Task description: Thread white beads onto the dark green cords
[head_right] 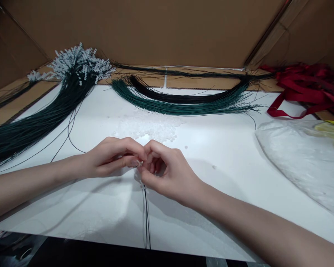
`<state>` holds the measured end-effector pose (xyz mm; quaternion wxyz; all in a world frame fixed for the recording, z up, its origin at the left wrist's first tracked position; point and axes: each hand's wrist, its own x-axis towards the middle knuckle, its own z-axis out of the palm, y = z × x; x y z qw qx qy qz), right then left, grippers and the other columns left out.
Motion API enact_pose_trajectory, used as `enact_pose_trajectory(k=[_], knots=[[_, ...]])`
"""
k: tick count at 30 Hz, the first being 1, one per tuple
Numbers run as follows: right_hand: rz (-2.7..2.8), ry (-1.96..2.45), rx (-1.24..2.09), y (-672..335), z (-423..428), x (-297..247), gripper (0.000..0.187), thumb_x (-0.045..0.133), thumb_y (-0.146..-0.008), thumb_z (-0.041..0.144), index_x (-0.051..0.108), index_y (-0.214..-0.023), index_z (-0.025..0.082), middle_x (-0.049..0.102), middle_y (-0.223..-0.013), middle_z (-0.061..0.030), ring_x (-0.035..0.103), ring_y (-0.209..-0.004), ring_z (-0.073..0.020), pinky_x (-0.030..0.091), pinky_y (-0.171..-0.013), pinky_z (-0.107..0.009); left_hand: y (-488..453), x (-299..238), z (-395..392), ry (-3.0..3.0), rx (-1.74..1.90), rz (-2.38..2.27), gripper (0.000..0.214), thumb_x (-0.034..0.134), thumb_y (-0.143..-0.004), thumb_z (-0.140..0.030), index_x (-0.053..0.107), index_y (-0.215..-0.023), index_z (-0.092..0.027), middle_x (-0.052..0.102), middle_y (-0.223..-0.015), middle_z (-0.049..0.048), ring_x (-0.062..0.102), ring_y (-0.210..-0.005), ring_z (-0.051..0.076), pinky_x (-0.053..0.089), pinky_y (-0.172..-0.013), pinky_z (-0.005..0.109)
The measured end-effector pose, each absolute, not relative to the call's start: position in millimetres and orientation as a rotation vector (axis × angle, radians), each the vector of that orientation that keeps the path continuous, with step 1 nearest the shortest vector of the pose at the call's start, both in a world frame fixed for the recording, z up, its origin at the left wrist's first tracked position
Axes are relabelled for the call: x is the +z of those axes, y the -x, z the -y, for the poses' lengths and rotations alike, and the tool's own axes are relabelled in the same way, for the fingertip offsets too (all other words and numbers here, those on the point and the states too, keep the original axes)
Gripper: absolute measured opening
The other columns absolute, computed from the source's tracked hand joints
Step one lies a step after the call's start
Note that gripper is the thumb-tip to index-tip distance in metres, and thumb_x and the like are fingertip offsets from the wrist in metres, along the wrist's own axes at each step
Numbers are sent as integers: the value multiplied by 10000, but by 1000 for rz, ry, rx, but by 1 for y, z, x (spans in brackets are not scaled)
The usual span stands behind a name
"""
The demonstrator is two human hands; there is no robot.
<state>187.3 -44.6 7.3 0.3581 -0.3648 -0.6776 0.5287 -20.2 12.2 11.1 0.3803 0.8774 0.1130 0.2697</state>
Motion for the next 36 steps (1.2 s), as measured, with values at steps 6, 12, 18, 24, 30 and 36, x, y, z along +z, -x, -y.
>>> enact_pose_trajectory(k=[6, 12, 18, 24, 30, 36], knots=[[1768, 946, 1360, -187, 44, 8, 114, 610, -879, 107, 534, -894, 190, 517, -738, 37, 472, -642, -97, 392, -573, -238, 20, 12, -13, -2293, 697, -289, 129, 500, -980, -134, 578, -1069, -184, 699, -928, 42, 659, -746, 96, 504, -669, 176], [1762, 953, 1378, -187, 44, 10, 132, 592, -863, 86, 519, -887, 193, 527, -740, 29, 475, -639, -105, 383, -567, -247, 20, 12, -13, -2293, 709, -279, 154, 522, -966, -114, 599, -1080, -185, 710, -961, 39, 665, -775, 87, 505, -696, 163], [1794, 978, 1452, -190, 46, 17, 256, 628, -863, 153, 455, -1033, 233, 565, -732, 40, 528, -636, -120, 411, -582, -255, 20, 16, -11, -2271, 765, -364, 229, 520, -964, -108, 617, -1146, -207, 716, -891, 19, 597, -615, 69, 466, -588, 167], [1768, 930, 1577, -190, 47, 17, 506, 624, -821, 100, 329, -1192, 278, 522, -688, 84, 528, -579, -103, 438, -557, -228, 21, 15, -10, -2189, 867, -457, 166, 535, -967, -159, 612, -1114, -169, 678, -834, 32, 585, -625, 89, 467, -585, 188], [1592, 840, 1685, -194, 45, 15, 555, 604, -849, 69, 284, -1232, 312, 506, -662, 101, 511, -557, -96, 443, -552, -218, 23, 12, -11, -1931, 804, -359, 327, 615, -939, -227, 508, -1242, -166, 673, -866, 52, 656, -735, 132, 536, -677, 238], [1604, 816, 1693, -195, 43, 16, 530, 609, -867, 80, 284, -1222, 301, 533, -634, 98, 533, -553, -109, 431, -550, -222, 22, 15, -10, -2084, 804, -455, 197, 725, -856, -212, 627, -1013, -142, 688, -856, 51, 682, -738, 129, 549, -642, 201]])
